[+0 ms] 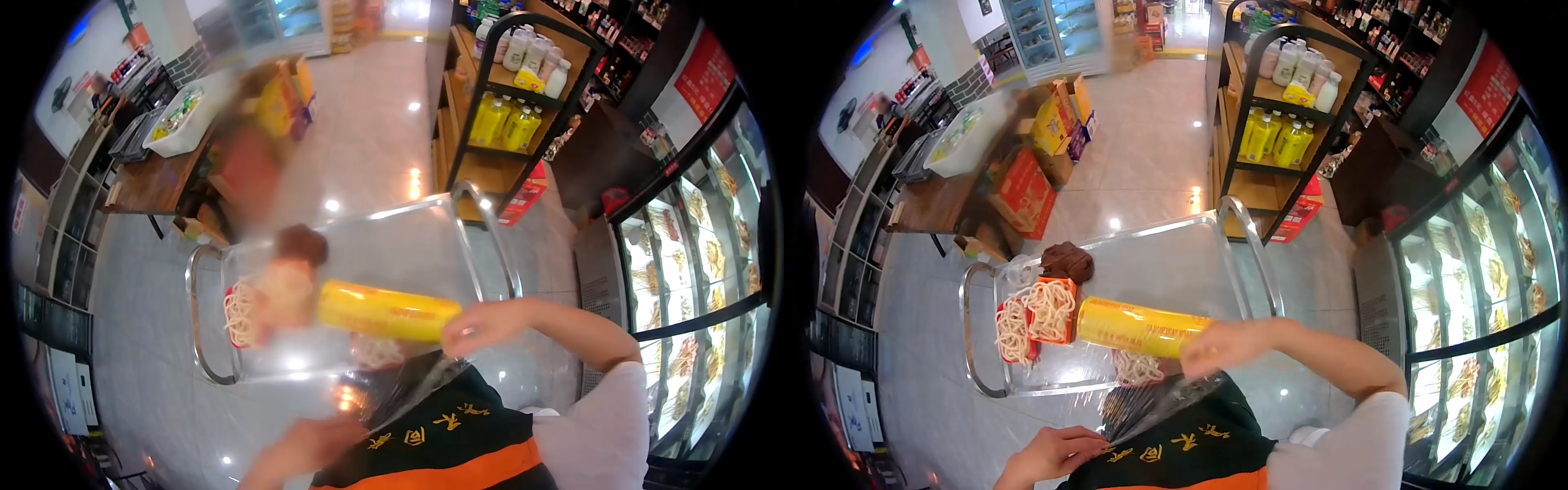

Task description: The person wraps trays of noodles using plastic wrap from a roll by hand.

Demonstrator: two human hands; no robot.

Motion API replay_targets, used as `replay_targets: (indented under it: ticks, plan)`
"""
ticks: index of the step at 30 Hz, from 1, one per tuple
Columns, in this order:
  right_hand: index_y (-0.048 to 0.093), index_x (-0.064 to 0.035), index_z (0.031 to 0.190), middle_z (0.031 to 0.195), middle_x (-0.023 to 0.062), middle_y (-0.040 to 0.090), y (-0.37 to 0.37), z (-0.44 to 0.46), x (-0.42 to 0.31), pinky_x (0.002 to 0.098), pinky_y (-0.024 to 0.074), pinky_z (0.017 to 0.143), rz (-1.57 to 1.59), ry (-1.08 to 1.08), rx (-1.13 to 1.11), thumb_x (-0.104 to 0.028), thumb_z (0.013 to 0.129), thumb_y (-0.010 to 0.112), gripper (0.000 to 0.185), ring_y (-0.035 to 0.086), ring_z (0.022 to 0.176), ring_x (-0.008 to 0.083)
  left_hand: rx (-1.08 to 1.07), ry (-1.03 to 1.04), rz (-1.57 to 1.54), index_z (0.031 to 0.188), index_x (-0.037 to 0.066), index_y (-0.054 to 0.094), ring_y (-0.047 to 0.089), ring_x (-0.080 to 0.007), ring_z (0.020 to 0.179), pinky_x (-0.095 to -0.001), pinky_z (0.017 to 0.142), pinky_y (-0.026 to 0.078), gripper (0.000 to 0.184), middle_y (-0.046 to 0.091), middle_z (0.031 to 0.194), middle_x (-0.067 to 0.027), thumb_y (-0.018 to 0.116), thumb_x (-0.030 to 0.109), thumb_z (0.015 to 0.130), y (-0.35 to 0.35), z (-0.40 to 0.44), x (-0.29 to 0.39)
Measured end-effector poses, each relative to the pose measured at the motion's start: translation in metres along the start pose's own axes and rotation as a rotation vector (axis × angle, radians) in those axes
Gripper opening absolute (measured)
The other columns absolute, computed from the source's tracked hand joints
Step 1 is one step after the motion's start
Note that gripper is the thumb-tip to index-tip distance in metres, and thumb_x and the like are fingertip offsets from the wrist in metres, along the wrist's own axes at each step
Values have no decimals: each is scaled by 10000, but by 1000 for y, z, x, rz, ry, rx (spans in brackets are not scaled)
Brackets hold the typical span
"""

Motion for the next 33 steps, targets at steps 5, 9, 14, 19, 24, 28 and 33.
replay_targets:
  ticks: [5, 9, 14, 19, 24, 28, 33]
  plan:
    - [542, -80, 1004, 892, 87, 577, -32, 25, 198, 318, 455, 629, -583, 335, 918, -403, 822, 442, 384, 573, 720, 221, -83, -71, -12, 1001, 110, 560, 576, -222, 801, -297, 681, 476, 234, 554, 1019, -61, 502, 164, 781, 8, -15, -11]
    - [539, -46, 1010, 976, 99, 558, 44, 32, 270, 346, 455, 677, 618, 750, 894, -441, 802, 469, 451, 537, 890, 226, -121, -319, -185, 1018, 128, 560, 579, -210, 806, -287, 679, 478, 243, 548, 1047, -56, 494, 182, 790, 0, -14, 6]
    - [548, 22, 950, 861, 104, 582, 85, 40, 288, 299, 459, 628, 1231, 593, 1120, -407, 783, 532, 461, 570, 760, 181, 277, 174, 223, 962, 142, 596, 584, -174, 547, -241, 451, 452, 280, 610, 877, -34, 628, 94, 688, -27, -6, 41]
    - [546, 44, 914, 841, 99, 581, 51, 33, 208, 267, 451, 615, 1113, 292, 1278, -344, 802, 531, 404, 567, 715, 151, 335, 187, 224, 957, 143, 593, 556, -179, 490, -254, 424, 419, 308, 617, 871, -42, 623, 74, 658, -47, -21, 77]
    - [546, 50, 898, 806, 79, 583, 46, 16, 163, 236, 438, 606, 1019, 202, 1200, -293, 817, 523, 354, 555, 680, 118, 214, 309, 224, 879, 107, 608, 507, -153, 441, -232, 373, 366, 241, 602, 835, -109, 626, 55, 644, -56, -40, 125]
    - [557, 41, 899, 799, 77, 589, 49, 24, 135, 238, 444, 619, 855, 145, 1033, -262, 818, 521, 315, 559, 695, 115, 166, 573, 301, 866, 89, 608, 407, -64, 387, -185, 329, 284, 250, 598, 798, -105, 607, 52, 619, -48, -53, 152]
    - [572, 41, 872, 787, 77, 591, 85, 49, 156, 261, 449, 614, 919, 319, 893, -290, 799, 540, 340, 565, 706, 132, -48, 403, 233, 934, 64, 586, 512, -156, 478, -247, 401, 393, 297, 591, 829, -104, 587, 52, 636, -44, -48, 153]
Point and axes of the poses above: each hand's wrist, its own z-axis towards the middle knuckle, its own y-axis out of the palm, x = y × z, the point moved 6 cm from there along z, towards the middle knuckle
